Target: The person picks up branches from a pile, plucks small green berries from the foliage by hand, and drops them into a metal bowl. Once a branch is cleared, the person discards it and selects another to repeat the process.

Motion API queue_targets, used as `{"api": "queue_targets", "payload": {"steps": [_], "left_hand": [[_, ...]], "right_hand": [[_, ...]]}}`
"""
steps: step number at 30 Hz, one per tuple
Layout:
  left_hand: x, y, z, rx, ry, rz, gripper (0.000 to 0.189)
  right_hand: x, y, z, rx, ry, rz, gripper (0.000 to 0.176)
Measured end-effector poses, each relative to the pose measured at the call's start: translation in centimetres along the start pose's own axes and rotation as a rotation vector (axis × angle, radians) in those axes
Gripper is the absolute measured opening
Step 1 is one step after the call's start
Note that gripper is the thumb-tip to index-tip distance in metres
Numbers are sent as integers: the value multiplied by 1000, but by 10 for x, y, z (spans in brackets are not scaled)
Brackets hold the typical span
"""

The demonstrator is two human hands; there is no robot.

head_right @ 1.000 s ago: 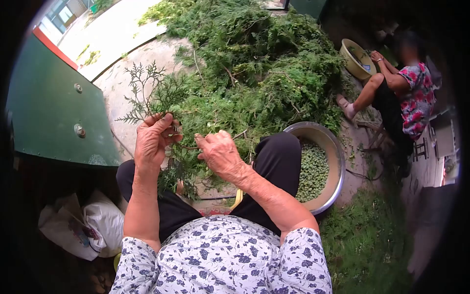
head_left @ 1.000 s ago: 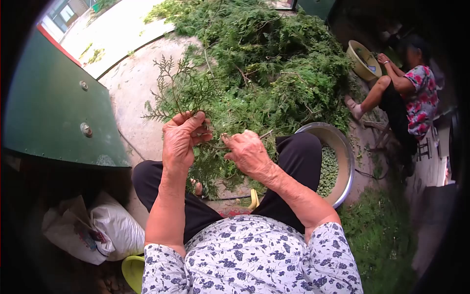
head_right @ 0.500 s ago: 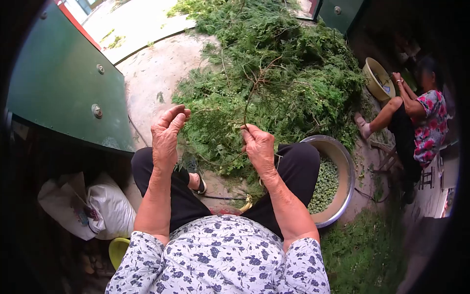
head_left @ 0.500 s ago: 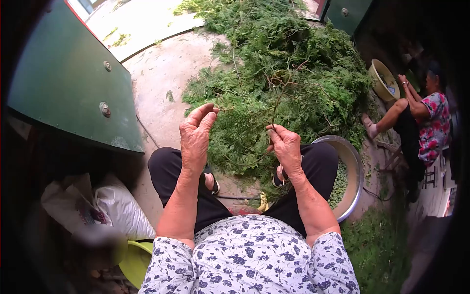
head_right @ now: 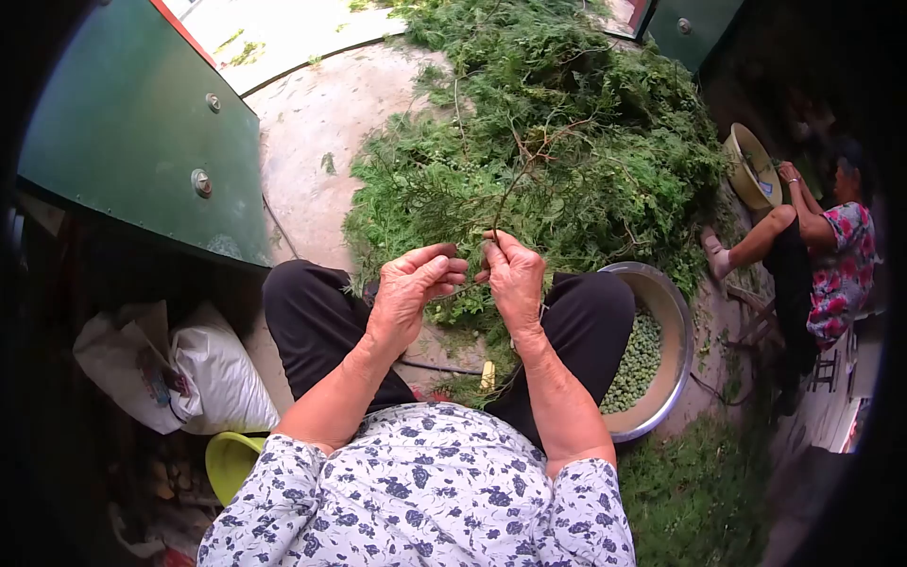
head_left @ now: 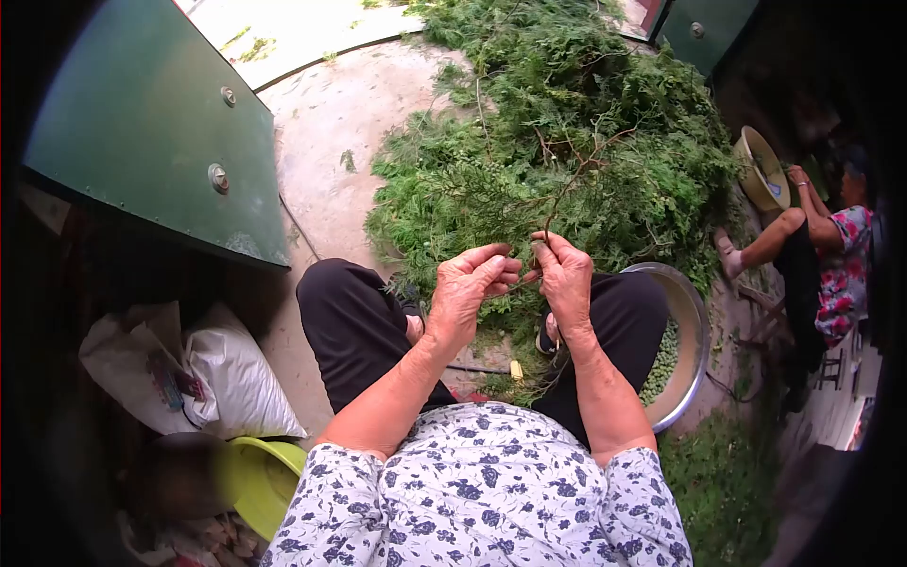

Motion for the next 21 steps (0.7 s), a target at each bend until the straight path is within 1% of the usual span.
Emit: {"api": "queue_targets", "payload": {"steps": [2, 3, 6, 7, 9, 10, 11, 13, 14, 17, 18, 19, 21], "left_hand": [[11, 5, 6, 43, -185, -72, 31], [13, 9, 6, 40, -184, -70, 31], [-1, 20, 4, -10, -46, 75, 32], [-6, 22, 6, -10, -46, 77, 32], [-6, 27, 9, -13, -464, 7, 25], [-10, 32, 2, -11, -506, 35, 14], [-15, 36, 0, -12, -506, 35, 14], [-23, 35, -20, -207, -507, 87, 6], [-29, 32, -28, -251, -473, 110, 8], [-40, 33, -43, -264, -473, 160, 11], [-44, 35, -48, -262, -517, 201, 15], [-49, 35, -54, -267, -517, 202, 15], [-62, 37, -56, -152, -584, 214, 23]], "right_hand": [[-5, -2, 4, 17, 9, -9, 17], [-7, -3, 6, 29, 18, -23, 17], [-10, -8, 13, 71, -10, -17, 17], [-11, -10, 13, 72, -10, -18, 17], [-11, -12, 18, 121, -22, -63, 18], [-10, -12, 19, 120, -2, -32, 17], [-11, -12, 19, 120, -2, -32, 17], [-14, -13, 21, 174, 58, -9, 17], [-14, -13, 20, 176, 58, -10, 17], [-11, -16, 22, 213, 22, -26, 16], [-10, -18, 24, 228, 19, -14, 17], [-9, -19, 25, 244, 16, -2, 17], [-5, -21, 24, 252, 23, 27, 17]]}}
Point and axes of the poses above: each hand's wrist, its own y-axis towards the middle knuckle, its own z-axis out of the palm, x = y × z, the point moved 8 cm from there along y, towards the middle knuckle, and after that the axes turned 5 degrees about x, right-handed, at the moved point
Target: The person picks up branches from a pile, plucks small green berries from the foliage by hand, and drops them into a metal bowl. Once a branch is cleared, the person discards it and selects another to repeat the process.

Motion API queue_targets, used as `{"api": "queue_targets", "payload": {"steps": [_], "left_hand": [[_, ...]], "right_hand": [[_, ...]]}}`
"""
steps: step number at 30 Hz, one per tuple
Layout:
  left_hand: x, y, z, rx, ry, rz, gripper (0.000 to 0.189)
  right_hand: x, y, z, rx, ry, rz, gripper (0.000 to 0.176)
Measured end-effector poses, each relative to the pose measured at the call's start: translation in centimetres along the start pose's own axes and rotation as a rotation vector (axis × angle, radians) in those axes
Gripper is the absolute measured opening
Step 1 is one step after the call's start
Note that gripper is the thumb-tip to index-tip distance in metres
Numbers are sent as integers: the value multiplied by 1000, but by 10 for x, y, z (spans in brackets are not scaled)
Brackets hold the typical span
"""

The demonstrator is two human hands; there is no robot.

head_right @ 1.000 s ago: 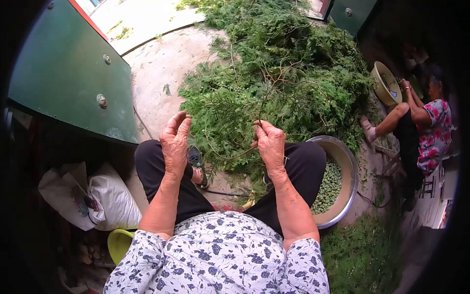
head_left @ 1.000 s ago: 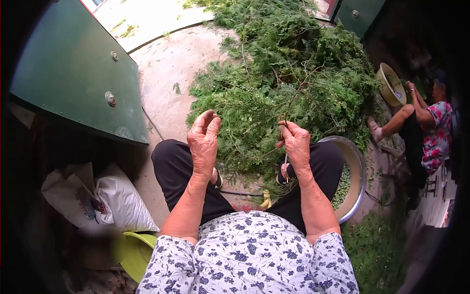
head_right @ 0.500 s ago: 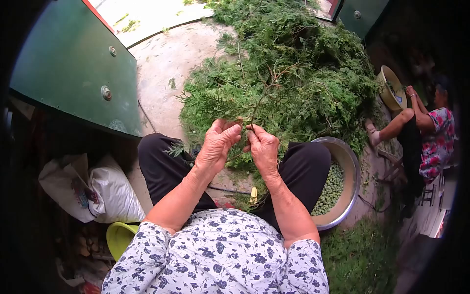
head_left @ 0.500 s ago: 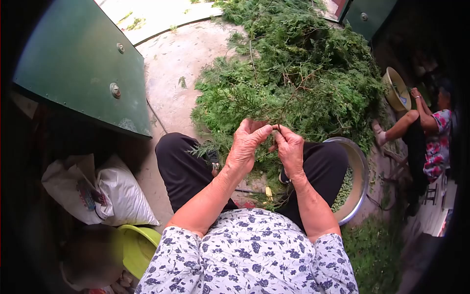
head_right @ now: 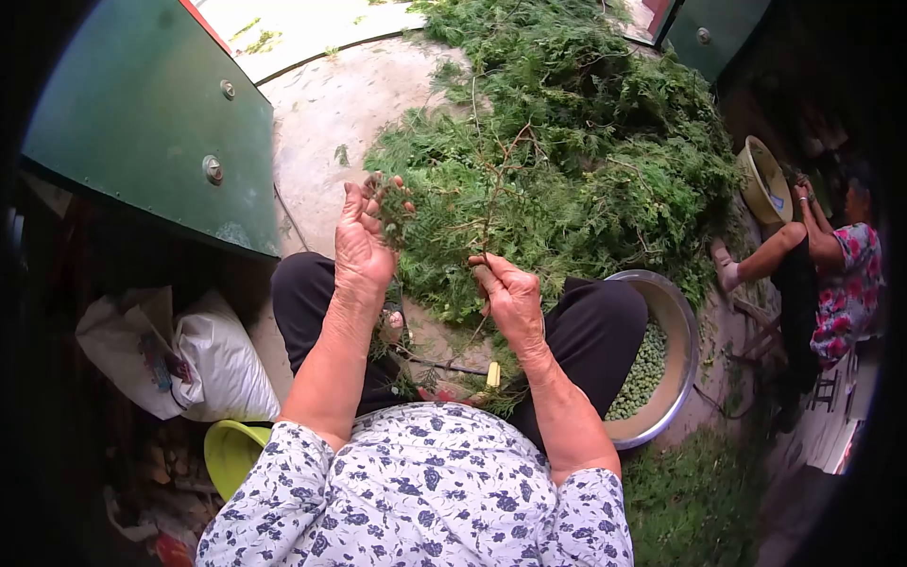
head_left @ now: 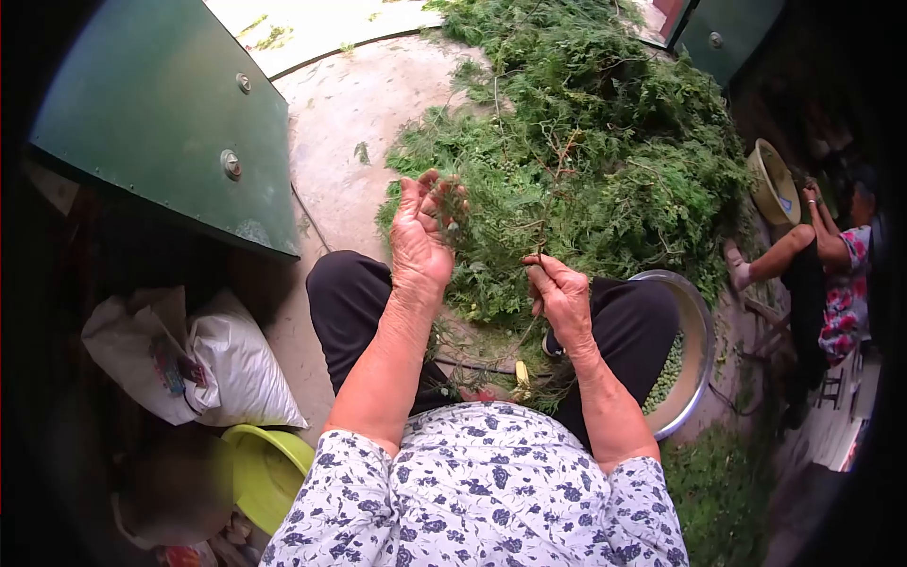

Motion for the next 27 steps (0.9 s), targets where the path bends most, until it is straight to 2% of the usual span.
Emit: {"api": "queue_targets", "payload": {"steps": [1, 2, 4, 5, 6, 8, 9, 11, 12, 14, 15, 16, 19, 23, 24, 26, 27], "left_hand": [[-4, 2, -9, -22, 67, 38, 31], [-1, 8, -18, -24, 67, 42, 31], [-2, 12, -5, 270, 485, 136, 43], [7, 13, -6, 300, 628, 138, 51], [10, 10, -2, 294, 628, 141, 51], [21, 4, 16, 394, 1222, 169, 56], [23, 11, 10, 392, 1222, 169, 56], [59, 26, -14, 581, 1257, -236, 51], [60, 19, -15, 579, 1255, -239, 51], [37, 4, -24, 346, 710, -56, 31], [28, -1, -13, 158, 984, -135, 11], [25, 10, -11, 287, 1142, -127, 3], [0, 11, -31, 181, 970, -69, 10], [-39, -1, -36, -17, 912, 204, 15], [-40, -4, -39, -17, 913, 206, 15], [-51, -10, -61, -186, 805, 331, 17], [-50, -13, -67, -206, 802, 348, 21]], "right_hand": [[-1, 0, -1, 4, 9, 24, 17], [-1, 0, -1, 8, 9, 23, 17], [1, 0, 3, 43, 29, -16, 17], [2, -1, 5, 49, 30, -15, 17], [1, -1, 9, 100, 11, 9, 17], [2, -3, 16, 152, -7, 33, 17], [4, -4, 19, 183, -23, 18, 16], [5, -5, 21, 201, -24, 42, 16], [2, -4, 20, 202, -23, 46, 16], [-2, 2, -3, 3, -81, -37, 17], [-9, 5, -14, -67, -53, -31, 17], [-5, 4, -23, -127, -28, -21, 18], [-5, 10, -42, -222, -44, -22, 18], [-3, 17, -56, -332, 45, -54, 19], [-2, 17, -57, -351, 57, -72, 19], [-3, 20, -57, -358, 52, -64, 19], [-7, 21, -58, -371, 46, -57, 19]]}}
Point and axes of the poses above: each hand's wrist, its own y-axis towards the middle knuckle, its own z-axis out of the palm, x = y × z, the point moved 8 cm from there along y, towards the middle knuckle, and after that the axes turned 5 degrees about x, right-handed, at the moved point
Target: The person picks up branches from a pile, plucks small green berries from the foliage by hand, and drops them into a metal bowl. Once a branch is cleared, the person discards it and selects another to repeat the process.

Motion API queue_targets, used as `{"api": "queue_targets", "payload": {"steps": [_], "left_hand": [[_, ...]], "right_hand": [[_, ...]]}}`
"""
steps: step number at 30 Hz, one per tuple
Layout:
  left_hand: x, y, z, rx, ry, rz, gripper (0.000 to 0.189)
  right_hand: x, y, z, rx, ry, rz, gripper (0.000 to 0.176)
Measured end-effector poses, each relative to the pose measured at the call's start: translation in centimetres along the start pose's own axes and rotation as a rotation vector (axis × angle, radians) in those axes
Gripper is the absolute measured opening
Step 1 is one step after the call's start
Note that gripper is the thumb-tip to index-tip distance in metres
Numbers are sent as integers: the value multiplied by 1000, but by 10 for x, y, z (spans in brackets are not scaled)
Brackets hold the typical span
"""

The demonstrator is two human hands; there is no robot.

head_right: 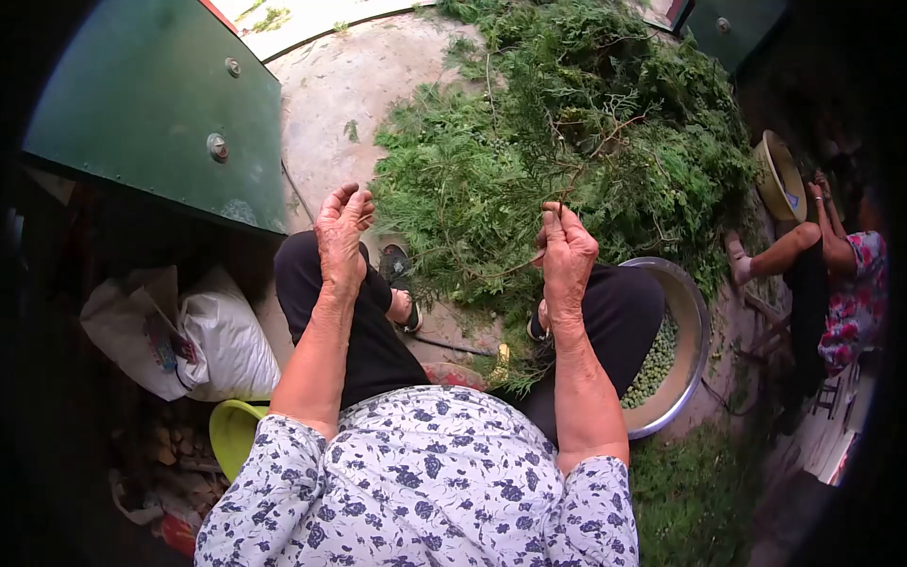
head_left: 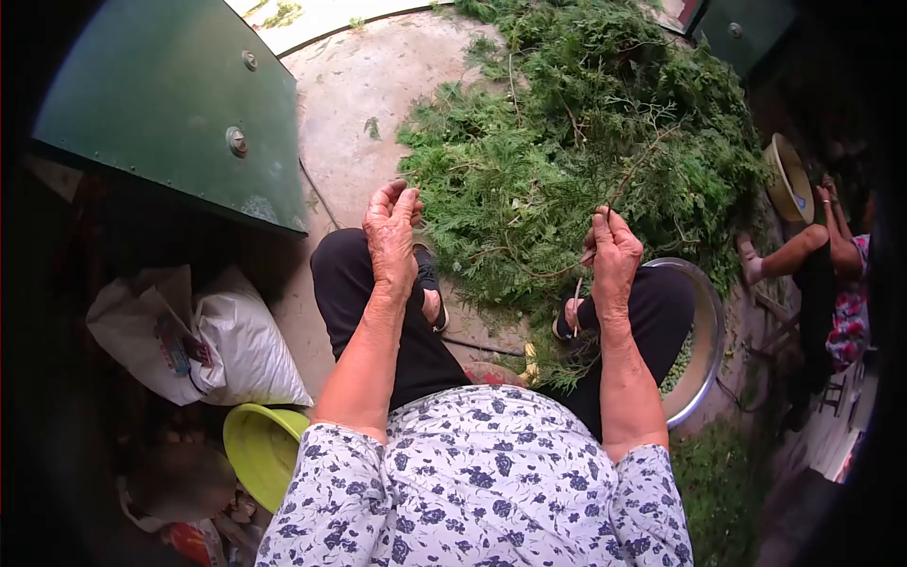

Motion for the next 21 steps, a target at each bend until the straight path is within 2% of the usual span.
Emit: {"api": "queue_targets", "payload": {"steps": [1, 3, 6, 7, 9, 10, 11, 13, 14, 16, 17, 19, 21], "left_hand": [[5, -4, -3, -1, -1, 2, 21], [29, -20, 19, 233, -158, -214, 21], [41, -48, 54, 366, -289, -493, 21], [39, -50, 58, 364, -291, -493, 21], [36, -59, 77, 525, -347, -563, 21], [44, -59, 81, 611, -355, -570, 24], [48, -59, 81, 611, -355, -569, 24], [49, -63, 84, 571, -645, -576, 28], [50, -66, 83, 572, -645, -575, 28], [51, -65, 73, 415, -759, -538, 29], [50, -62, 74, 418, -759, -538, 29], [35, -60, 86, 629, -650, -502, 26], [21, -63, 92, 649, -615, -459, 22]], "right_hand": [[-2, 1, 0, -14, -8, 5, 19], [-2, 1, 2, -9, -20, 3, 20], [-6, 1, 4, -9, -38, 9, 20], [-7, 0, 5, -14, -40, 18, 20], [-9, -1, 9, 8, -47, 33, 20], [-10, -2, 11, 26, -52, 46, 20], [-12, -2, 12, 26, -52, 45, 20], [-22, -2, 16, 53, -32, 47, 18], [-29, -2, 20, 87, -27, 69, 18], [-40, -4, 28, 120, 23, 106, 18], [-45, -5, 33, 153, 72, 143, 18], [-50, -7, 39, 178, 46, 166, 18], [-58, -11, 46, 207, 68, 187, 18]]}}
Point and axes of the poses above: each hand's wrist, its own y-axis towards the middle knuckle, its own z-axis out of the palm, x = y × z, the point moved 8 cm from there along y, towards the middle knuckle, and after that the axes turned 5 degrees about x, right-handed, at the moved point
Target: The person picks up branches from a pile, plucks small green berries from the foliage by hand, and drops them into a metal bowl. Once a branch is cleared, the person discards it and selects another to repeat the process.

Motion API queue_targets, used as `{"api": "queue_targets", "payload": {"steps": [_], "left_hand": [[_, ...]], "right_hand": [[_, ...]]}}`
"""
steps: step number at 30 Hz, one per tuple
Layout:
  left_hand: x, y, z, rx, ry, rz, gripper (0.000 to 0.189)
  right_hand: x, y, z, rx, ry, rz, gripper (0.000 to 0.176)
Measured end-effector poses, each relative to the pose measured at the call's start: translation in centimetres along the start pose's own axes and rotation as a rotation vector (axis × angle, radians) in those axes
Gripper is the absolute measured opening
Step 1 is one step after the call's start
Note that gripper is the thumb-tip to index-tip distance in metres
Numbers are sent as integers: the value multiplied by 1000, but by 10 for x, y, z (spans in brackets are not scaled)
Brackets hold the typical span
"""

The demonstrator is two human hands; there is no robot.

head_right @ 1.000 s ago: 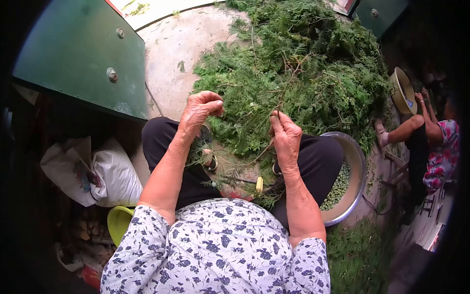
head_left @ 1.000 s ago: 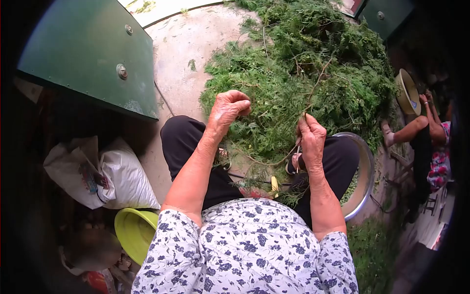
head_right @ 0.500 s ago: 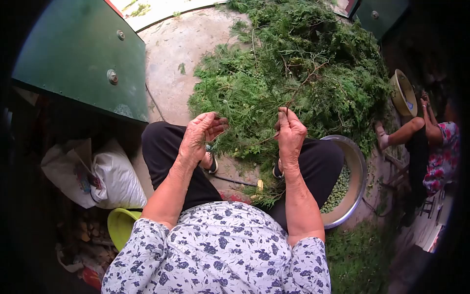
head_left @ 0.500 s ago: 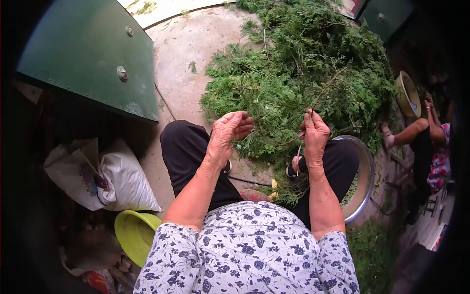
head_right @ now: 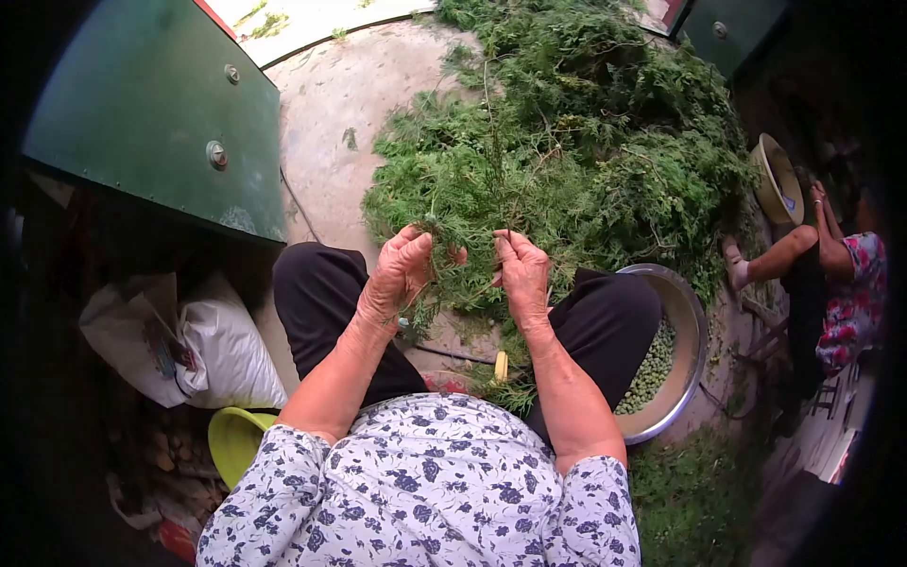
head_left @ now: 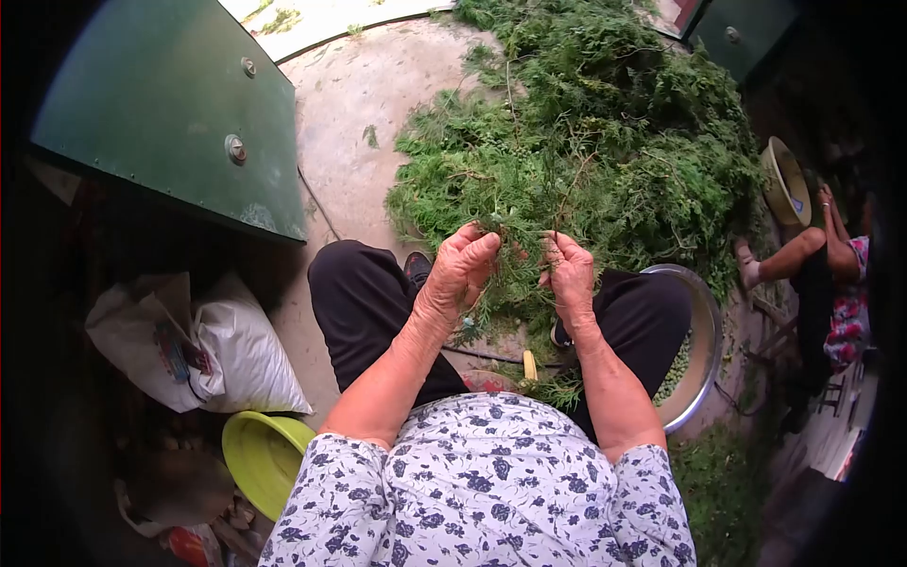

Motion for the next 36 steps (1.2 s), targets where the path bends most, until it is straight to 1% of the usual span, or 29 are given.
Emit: {"api": "queue_targets", "payload": {"steps": [1, 2, 3, 4, 5, 6, 7, 8, 9, 10, 12, 13, 15, 16, 18, 20, 22, 23, 24, 26, 27, 28, 30, 32, 34, 36], "left_hand": [[-1, 0, 4, -75, 103, 11, 21], [-4, -1, 9, -149, 206, 23, 20], [-7, -3, 20, -200, 133, 47, 18], [-9, -5, 21, -198, 133, 45, 18], [-9, -8, 19, -209, 173, 18, 17], [-9, -9, 18, -220, 214, -9, 16], [-7, -9, 18, -220, 214, -11, 16], [-7, -10, 15, -284, 269, 17, 14], [-9, -12, 11, -348, 324, 46, 12], [-6, -13, 10, -348, 324, 43, 12], [-4, -14, 8, -346, 427, 61, 11], [0, -14, 8, -343, 426, 54, 11], [3, -14, 10, -335, 454, 81, 11], [4, -15, 10, -335, 455, 78, 11], [7, -14, 12, -294, 495, 68, 11], [11, -15, 10, -310, 487, 35, 9], [17, -14, 8, -337, 466, -19, 7], [17, -14, 11, -344, 442, -7, 5], [16, -13, 4, -376, 349, 8, 6], [12, -13, -9, -473, 217, 58, 9], [9, -13, -16, -509, 188, 77, 12], [8, -12, -20, -515, 190, 77, 12], [4, -12, -28, -562, 130, 121, 12], [2, -10, -29, -590, 116, 131, 13], [0, -9, -31, -618, 107, 159, 12], [2, -8, -33, -642, 98, 173, 13]], "right_hand": [[4, -5, 2, 22, 0, 42, 22], [-3, -2, -1, 19, 0, 42, 22], [-7, 2, 2, 68, -67, 12, 24], [-9, 5, 5, 118, -135, -17, 27], [-6, 5, 1, 116, -210, -83, 32], [0, 4, 0, 114, -210, -83, 32], [10, 3, -8, 11, -295, -121, 32], [22, 1, -15, -92, -380, -159, 31], [36, -1, -19, -142, -364, -223, 26], [53, -5, -22, -192, -347, -287, 20], [69, -15, -11, -36, -110, -172, 16], [74, -19, -7, -42, -110, -169, 16], [95, -28, 17, 107, -248, -388, 14], [93, -29, 20, 105, -246, -386, 14], [86, -29, 32, 204, -266, -367, 13], [74, -27, 33, 221, -238, -334, 13], [52, -21, 29, 243, 41, -128, 12], [40, -21, 26, 249, 219, 32, 13], [38, -18, 19, 210, 380, 57, 10], [49, -16, 7, 194, 496, 39, 12], [50, -16, 2, 234, 549, 33, 17], [49, -16, 0, 256, 592, 40, 17], [45, -22, 0, 275, 552, 63, 18], [46, -36, 11, 397, 447, 56, 19], [50, -47, 19, 419, 241, 77, 23], [51, -51, 29, 429, 162, 27, 26]]}}
Point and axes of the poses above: each hand's wrist, its own y-axis towards the middle knuckle, its own z-axis out of the palm, x = y × z, the point moved 8 cm from there along y, towards the middle knuckle, and after that the axes turned 5 degrees about x, right-handed, at the moved point
